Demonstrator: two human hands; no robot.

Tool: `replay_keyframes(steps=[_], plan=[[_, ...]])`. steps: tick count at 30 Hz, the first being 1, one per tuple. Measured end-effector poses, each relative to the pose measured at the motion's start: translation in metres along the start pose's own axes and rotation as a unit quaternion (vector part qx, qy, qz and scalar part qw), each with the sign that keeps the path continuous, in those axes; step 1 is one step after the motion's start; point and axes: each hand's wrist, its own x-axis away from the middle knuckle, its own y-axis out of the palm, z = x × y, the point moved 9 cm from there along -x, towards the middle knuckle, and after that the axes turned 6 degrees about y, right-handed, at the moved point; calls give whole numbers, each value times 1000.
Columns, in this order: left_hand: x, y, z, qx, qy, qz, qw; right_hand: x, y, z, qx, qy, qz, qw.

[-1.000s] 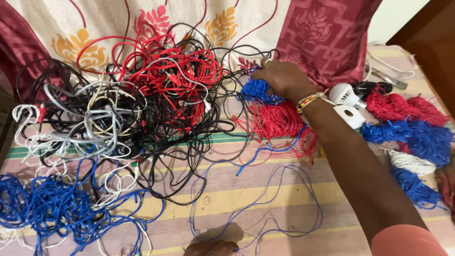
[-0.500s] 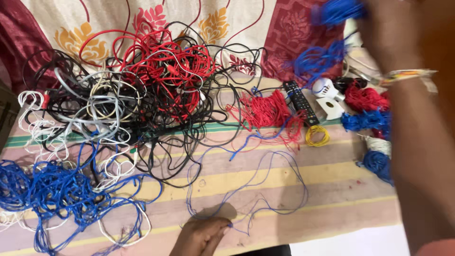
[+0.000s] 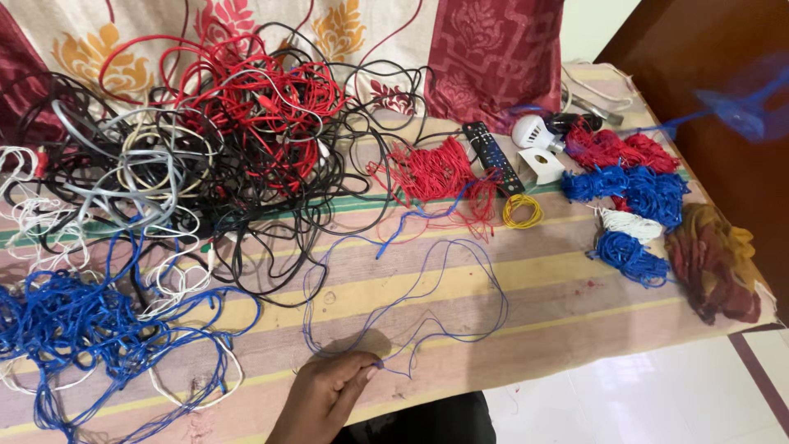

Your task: The person organizes a tangled pile of blue yarn on a table by hand. They separate the yarn into smaller bundles, untangle sections, and roll them into neat balls. The person then places the finished yarn balls on the table.

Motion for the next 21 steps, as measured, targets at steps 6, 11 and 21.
replay_keyframes(steps=[6,11,21], plan=[[5,3,-13,59,-53,-7,997,36,42,-17,-25,29,-34,999],[5,1,-7,71,-52,-13,996,45,35,30,1,70,-59,996],[1,-4,2,38,-19,9,999,10,38,83,114,321,-249,907]])
